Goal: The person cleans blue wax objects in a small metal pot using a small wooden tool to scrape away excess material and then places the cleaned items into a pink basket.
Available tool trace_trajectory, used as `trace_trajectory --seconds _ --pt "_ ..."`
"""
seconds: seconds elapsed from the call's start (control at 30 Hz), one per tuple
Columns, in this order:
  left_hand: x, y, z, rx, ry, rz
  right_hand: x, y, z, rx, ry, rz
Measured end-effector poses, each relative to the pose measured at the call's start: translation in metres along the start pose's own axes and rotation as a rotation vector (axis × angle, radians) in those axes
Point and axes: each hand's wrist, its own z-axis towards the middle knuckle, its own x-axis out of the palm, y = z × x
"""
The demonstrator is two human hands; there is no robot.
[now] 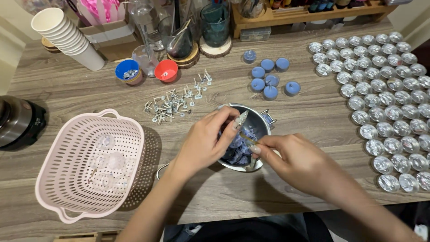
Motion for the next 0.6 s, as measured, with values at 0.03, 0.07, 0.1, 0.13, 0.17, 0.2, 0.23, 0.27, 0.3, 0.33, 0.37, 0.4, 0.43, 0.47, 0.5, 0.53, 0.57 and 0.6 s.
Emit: trace_trajectory --seconds 0.03,0.07,0.1,0.13,0.17,0.2,0.23,0.27,0.3,0.33,0.37,0.4,0.43,0.47,0.5,0.53,0.57,0.6 --pt "0.002 0.001 0.000 0.074 -0.007 0.016 -0.002 0.000 -0.002 0.037 0.038 -0.118" --pt "0.004 0.002 -0.001 0.146 -0.012 0.036 -0.003 0.000 -0.003 0.040 0.038 -0.115" --pt "0.007 0.003 -0.001 0.147 -0.009 0.034 -0.004 -0.001 -0.003 0.030 0.036 -0.144" --pt "0.010 0.003 0.000 0.083 0.014 0.020 -0.005 -0.002 -0.003 0.018 0.033 -0.174" --pt "0.012 0.003 0.000 0.020 0.037 0.006 -0.005 -0.004 -0.005 0.019 0.032 -0.171" --pt "0.015 0.002 0.001 0.021 0.039 0.008 -0.004 -0.007 -0.007 -0.093 -0.063 -0.133" --pt "0.017 0.000 0.001 0.008 0.007 0.024 -0.004 -0.009 -0.008 -0.207 -0.156 -0.097" --pt "0.019 -0.002 0.002 -0.006 -0.025 0.037 -0.003 -0.010 -0.007 -0.207 -0.155 -0.094" --pt "0.020 -0.005 0.003 -0.006 -0.022 0.038 -0.003 -0.011 -0.007 -0.153 -0.139 -0.138" --pt "0.020 -0.008 0.003 -0.073 -0.008 0.006 -0.003 -0.012 -0.007 -0.100 -0.122 -0.181" --pt "0.020 -0.011 0.004 -0.140 0.006 -0.027 -0.002 -0.013 -0.007 -0.100 -0.122 -0.178" --pt "0.020 -0.013 0.004 -0.141 0.008 -0.026 -0.001 -0.013 -0.007 -0.148 -0.158 -0.203" --pt "0.019 -0.015 0.005 -0.188 0.017 -0.032 0.000 -0.014 -0.008 -0.196 -0.194 -0.228" --pt "0.018 -0.017 0.006 -0.234 0.026 -0.038 0.001 -0.015 -0.008 -0.195 -0.194 -0.226" --pt "0.019 -0.019 0.007 -0.234 0.028 -0.038 0.002 -0.015 -0.008 -0.192 -0.169 -0.282" --pt "0.018 -0.021 0.007 -0.254 0.043 -0.024 0.003 -0.016 -0.008 -0.192 -0.143 -0.336" --pt "0.018 -0.022 0.008 -0.274 0.057 -0.011 0.004 -0.018 -0.008 -0.193 -0.144 -0.332" --pt "0.018 -0.024 0.008 -0.275 0.060 -0.009 0.006 -0.020 -0.008 -0.244 -0.146 -0.382"
